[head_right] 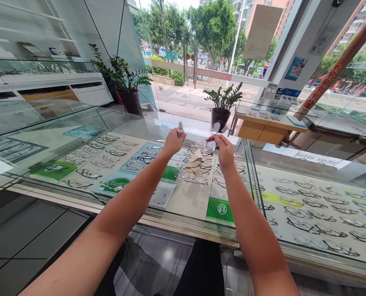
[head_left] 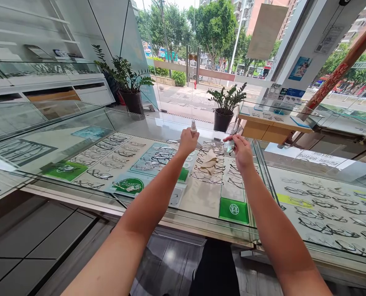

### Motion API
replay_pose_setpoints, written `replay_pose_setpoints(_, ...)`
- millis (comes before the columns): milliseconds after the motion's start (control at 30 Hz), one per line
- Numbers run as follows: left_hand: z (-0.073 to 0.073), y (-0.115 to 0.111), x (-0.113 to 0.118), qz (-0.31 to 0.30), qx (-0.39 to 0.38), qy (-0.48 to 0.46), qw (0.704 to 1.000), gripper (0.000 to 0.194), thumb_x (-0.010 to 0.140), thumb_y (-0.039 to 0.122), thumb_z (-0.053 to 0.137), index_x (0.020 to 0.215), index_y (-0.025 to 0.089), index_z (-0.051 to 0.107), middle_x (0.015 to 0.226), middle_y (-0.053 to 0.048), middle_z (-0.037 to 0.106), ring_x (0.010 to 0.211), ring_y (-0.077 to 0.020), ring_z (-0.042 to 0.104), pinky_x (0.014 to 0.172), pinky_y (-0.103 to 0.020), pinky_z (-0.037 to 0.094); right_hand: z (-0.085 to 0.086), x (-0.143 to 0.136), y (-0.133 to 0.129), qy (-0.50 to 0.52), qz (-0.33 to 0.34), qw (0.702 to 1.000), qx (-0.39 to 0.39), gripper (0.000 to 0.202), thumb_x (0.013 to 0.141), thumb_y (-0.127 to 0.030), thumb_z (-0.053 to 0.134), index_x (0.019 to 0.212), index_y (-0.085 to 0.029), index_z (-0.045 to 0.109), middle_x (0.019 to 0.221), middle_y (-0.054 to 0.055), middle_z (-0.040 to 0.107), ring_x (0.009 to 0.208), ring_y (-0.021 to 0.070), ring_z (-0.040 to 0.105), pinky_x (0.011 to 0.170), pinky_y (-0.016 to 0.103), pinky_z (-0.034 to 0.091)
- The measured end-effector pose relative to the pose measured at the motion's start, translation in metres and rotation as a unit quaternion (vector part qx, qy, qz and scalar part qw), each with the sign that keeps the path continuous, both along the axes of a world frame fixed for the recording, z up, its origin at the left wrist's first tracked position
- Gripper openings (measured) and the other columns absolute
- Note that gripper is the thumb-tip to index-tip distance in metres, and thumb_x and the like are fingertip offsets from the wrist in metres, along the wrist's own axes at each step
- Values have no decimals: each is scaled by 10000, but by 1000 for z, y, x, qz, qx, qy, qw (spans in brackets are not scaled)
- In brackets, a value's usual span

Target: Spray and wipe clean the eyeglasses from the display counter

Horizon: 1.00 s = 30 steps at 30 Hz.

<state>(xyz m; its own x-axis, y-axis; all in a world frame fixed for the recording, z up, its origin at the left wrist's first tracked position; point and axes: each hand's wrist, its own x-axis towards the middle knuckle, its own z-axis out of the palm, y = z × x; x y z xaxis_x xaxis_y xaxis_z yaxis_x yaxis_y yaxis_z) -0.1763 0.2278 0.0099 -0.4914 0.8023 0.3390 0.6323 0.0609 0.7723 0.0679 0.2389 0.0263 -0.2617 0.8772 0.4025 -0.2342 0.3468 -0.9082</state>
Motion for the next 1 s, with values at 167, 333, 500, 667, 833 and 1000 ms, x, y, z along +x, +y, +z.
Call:
replay_pose_setpoints(167, -5, -6, 4, -17, -80, 57, 995, 223, 1041, 286, 623, 1259, 242, 603, 1293, -123, 776, 1201, -305, 684, 984, -389, 480, -1, 0, 1, 6, -1, 1000, -1, 290, 928, -563, 714, 885, -282, 773, 986, 38, 833, 913, 216, 665, 743, 351, 464)
replay_pose_setpoints(333, -2, -9, 4, 11, -160, 117, 980, 308, 1042, 361, 625, 1325, 245, 590, 1308, -143, 796, 1316, -370, 672, 1106, -474, 416, -1, 1, 2, 16, 11, 1000, -6, 254, 939, -520, 729, 871, -281, 784, 993, 30, 828, 853, 195, 627, 729, 344, 442)
replay_pose_setpoints(500, -1, -10, 6, 15, -179, 128, 975, 368, 1048, 353, 605, 1397, 242, 574, 1335, -159, 788, 1378, -389, 639, 1145, -514, 379, 1, 1, 0, 8, -2, 1000, 0, 262, 946, -514, 692, 871, -278, 780, 990, 35, 831, 842, 199, 625, 706, 344, 437)
replay_pose_setpoints(667, -2, -10, 6, 14, -182, 131, 974, 401, 1034, 333, 596, 1419, 236, 539, 1344, -164, 786, 1365, -409, 638, 1154, -550, 363, 0, 0, 0, 9, 2, 1000, 1, 260, 947, -517, 687, 884, -283, 783, 997, 38, 833, 845, 198, 624, 702, 341, 440)
replay_pose_setpoints(833, -2, -13, 11, 34, -173, 141, 974, 490, 997, 353, 645, 1457, 245, 512, 1365, -183, 749, 1408, -431, 597, 1152, -558, 379, 2, 0, 0, 6, 3, 1000, 2, 272, 935, -539, 694, 877, -285, 769, 982, 39, 827, 853, 197, 633, 709, 345, 438)
replay_pose_setpoints(1000, 15, -26, 28, 91, 5, 164, 982, 552, 968, 304, 690, 1488, 215, 527, 1551, -217, 602, 1453, -431, 536, 1154, -553, 416, 3, -1, 0, 4, -7, 1000, -1, 324, 921, -596, 700, 876, -279, 750, 972, 45, 827, 885, 209, 664, 713, 347, 448)
